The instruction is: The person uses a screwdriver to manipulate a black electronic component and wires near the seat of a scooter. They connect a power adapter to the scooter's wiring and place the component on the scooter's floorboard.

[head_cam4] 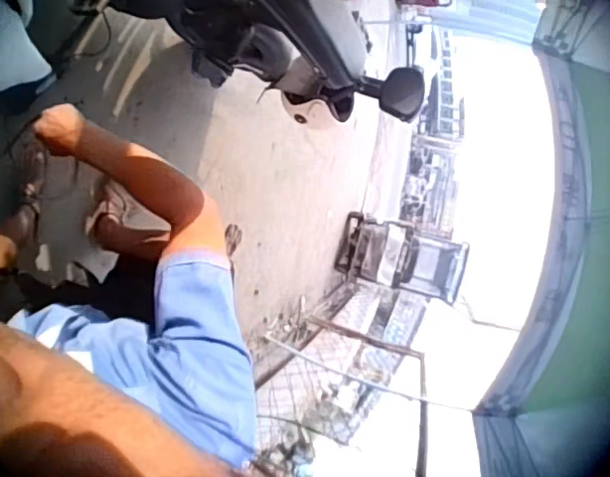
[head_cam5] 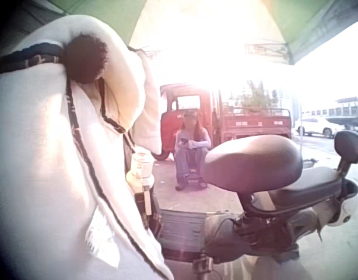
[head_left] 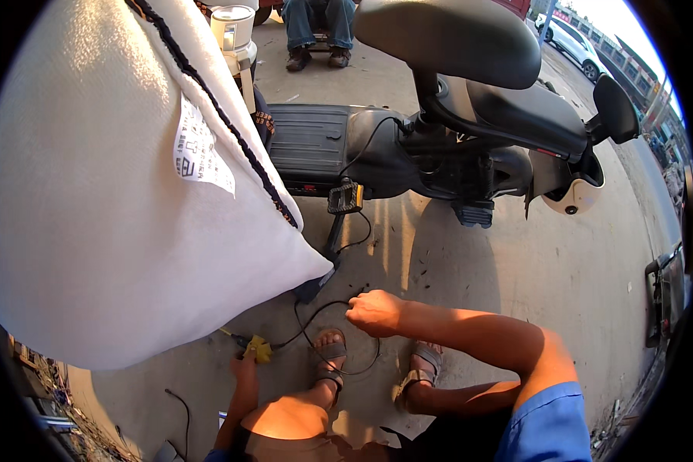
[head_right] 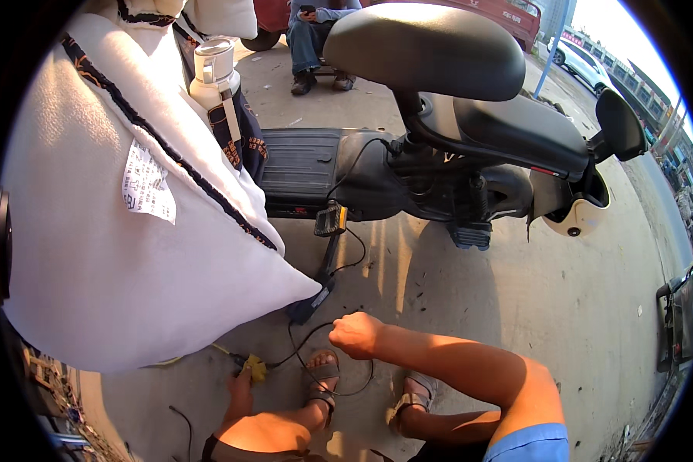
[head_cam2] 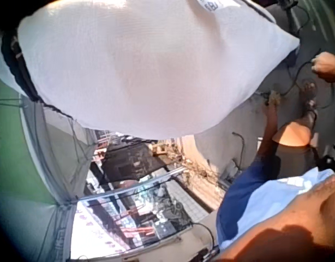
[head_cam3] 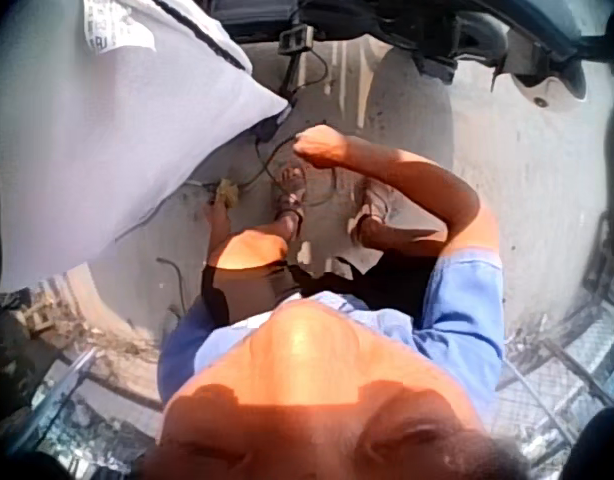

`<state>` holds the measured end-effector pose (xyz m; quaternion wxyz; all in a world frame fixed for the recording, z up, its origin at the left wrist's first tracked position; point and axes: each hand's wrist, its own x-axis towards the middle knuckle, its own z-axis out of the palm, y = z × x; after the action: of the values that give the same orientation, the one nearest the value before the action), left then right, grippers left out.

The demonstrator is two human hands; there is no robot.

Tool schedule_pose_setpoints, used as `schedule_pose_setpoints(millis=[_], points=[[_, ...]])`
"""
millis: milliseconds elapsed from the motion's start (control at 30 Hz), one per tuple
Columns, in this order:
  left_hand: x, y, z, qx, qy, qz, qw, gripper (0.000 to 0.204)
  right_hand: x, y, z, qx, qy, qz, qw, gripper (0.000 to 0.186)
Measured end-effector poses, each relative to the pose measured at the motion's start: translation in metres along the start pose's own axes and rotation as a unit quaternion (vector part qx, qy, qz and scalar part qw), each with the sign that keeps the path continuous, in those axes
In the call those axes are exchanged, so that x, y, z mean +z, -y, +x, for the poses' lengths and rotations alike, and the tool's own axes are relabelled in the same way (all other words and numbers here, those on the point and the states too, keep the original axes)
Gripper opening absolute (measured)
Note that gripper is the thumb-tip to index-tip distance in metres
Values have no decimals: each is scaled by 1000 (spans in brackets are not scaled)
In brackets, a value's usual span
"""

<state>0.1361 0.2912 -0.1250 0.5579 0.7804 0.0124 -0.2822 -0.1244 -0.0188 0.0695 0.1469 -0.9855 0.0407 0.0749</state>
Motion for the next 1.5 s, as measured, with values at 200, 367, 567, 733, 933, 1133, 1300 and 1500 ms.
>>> schedule_pose_setpoints(millis=[200, 367, 567, 733, 933, 1133, 1300, 1500], points=[[20, -1, -13, 244, -65, 309, 917, 42, -42, -10, -89, 59, 71, 13, 996, 11], [103, -100, -67, 276, 236, 286, 887, 25, -27, -8, -116, 131, 130, 39, 982, 13], [198, -134, -41, 451, 171, 420, 769, 58, -3, 2, -144, 145, 111, 71, 981, 14], [233, -129, -5, 400, 134, 576, 700, 91, 14, -1, -146, 123, 87, 141, 978, 17], [235, -119, 16, 442, 131, 562, 687, 81, 39, -23, -151, 187, 4, 253, 949, 22], [255, -150, -60, 360, 209, 562, 714, 80, 55, -57, -122, 357, 40, 578, 733, 44], [257, -163, -118, 589, 192, 440, 650, 56, 57, -54, -66, 382, -197, 798, 422, 64], [267, -166, -138, 629, 194, 419, 626, 48, 36, -47, -40, 379, -281, 807, 355, 35]])
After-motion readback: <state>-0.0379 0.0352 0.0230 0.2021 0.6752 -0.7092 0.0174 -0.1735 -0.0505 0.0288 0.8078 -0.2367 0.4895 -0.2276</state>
